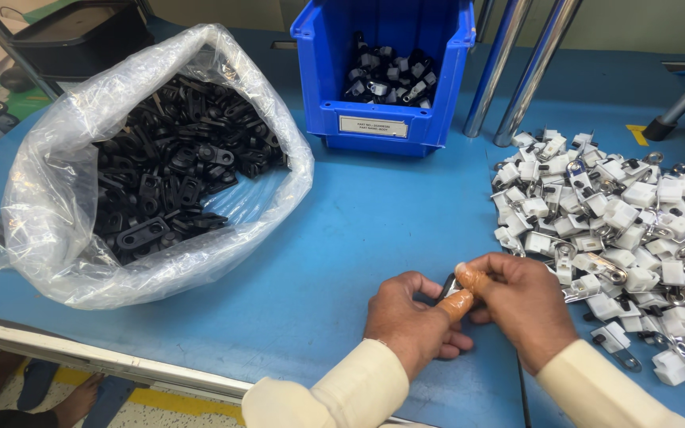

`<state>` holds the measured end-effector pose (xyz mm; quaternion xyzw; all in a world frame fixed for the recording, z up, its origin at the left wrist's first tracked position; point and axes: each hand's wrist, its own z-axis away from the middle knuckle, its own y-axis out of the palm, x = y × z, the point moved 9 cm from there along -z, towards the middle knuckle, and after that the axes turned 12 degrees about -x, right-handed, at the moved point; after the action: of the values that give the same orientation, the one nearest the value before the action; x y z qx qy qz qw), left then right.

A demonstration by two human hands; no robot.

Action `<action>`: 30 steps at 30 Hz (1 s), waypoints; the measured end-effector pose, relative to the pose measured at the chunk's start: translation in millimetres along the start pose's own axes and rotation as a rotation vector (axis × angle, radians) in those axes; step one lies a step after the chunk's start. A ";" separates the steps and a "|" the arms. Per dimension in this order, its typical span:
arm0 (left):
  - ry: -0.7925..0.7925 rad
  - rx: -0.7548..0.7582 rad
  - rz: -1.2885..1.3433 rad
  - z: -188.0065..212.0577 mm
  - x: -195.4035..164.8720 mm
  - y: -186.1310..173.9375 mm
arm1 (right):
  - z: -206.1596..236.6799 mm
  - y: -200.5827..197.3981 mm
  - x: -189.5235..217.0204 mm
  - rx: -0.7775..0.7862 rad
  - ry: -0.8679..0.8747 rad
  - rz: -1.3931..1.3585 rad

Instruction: The person repeatedly picks black plastic parts from a bag and white plastic parts from a pile, then joins them by hand into assembled units. The assembled units are placed into a blue bin on the table.

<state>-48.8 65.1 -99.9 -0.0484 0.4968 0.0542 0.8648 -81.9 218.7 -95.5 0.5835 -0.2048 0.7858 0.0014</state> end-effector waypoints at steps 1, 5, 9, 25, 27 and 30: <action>0.017 -0.007 -0.018 0.9 -2.9 -0.3 | -1.9 -0.4 1.8 -0.047 -0.048 0.056; 0.047 -0.026 -0.103 4.2 -9.8 -3.5 | -7.5 -0.1 -12.4 -0.154 0.042 -0.067; 0.037 -0.016 -0.099 2.9 -8.2 -2.4 | -13.7 3.0 -18.7 -0.040 0.127 -0.180; -0.071 0.033 0.061 -20.3 -2.2 -12.3 | 4.0 -3.6 17.4 0.031 -0.264 0.248; -0.053 0.036 0.038 -22.5 -4.5 -17.3 | -0.2 3.3 6.7 0.108 -0.025 -0.025; 0.019 0.076 -0.029 -23.9 -9.1 -21.5 | -1.0 15.7 1.3 0.183 0.121 -0.122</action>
<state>-70.8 40.1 -103.3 -0.0235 0.5059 0.0224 0.8620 -87.0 204.4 -99.6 0.5443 -0.0960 0.8334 0.0083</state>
